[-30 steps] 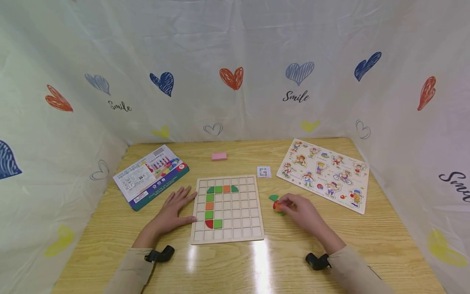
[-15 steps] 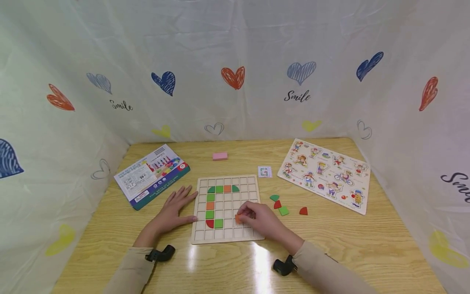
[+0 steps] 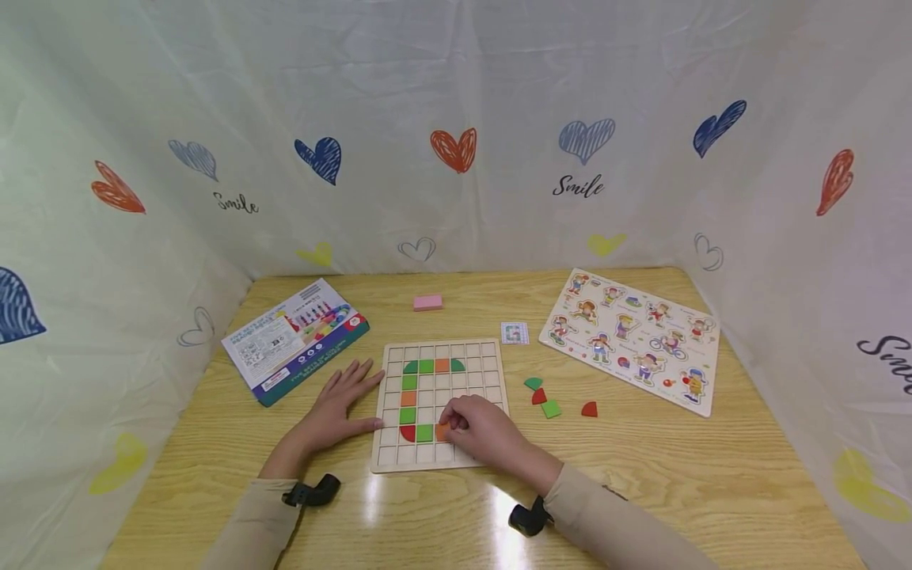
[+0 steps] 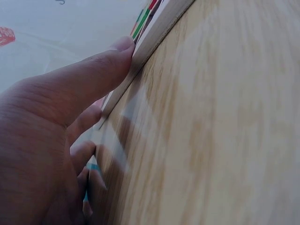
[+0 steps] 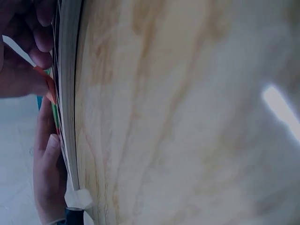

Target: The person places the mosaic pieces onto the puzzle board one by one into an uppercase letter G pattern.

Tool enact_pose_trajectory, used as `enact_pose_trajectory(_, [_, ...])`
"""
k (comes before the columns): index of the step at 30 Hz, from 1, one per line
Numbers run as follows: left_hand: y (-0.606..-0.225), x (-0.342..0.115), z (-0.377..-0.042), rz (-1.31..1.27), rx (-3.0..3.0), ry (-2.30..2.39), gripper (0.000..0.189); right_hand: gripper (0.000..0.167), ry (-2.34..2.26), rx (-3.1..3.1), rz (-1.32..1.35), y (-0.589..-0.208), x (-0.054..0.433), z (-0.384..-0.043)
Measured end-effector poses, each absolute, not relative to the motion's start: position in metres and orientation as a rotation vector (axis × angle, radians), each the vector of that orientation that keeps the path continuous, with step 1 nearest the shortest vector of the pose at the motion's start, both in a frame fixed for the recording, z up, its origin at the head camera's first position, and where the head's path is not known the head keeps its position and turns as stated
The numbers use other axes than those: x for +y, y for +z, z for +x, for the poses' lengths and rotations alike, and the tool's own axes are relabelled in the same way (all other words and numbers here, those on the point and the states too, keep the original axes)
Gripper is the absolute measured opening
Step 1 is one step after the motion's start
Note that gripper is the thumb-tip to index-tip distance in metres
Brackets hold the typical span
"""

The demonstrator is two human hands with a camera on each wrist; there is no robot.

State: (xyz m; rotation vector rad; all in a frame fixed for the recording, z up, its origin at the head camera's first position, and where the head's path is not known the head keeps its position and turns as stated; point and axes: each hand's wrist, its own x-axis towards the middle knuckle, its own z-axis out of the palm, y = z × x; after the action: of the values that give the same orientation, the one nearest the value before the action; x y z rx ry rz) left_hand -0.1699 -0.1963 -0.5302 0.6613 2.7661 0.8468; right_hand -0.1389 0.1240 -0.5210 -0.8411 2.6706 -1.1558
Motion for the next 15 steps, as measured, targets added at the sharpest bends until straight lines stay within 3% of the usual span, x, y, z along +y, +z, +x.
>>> enact_pose_trajectory(15, [-0.5298,-0.1959,-0.1703,0.660,2.767,0.846,0.088,0.018,-0.983,2.692,-0.945,-0.5194,0.1278,-0.1377])
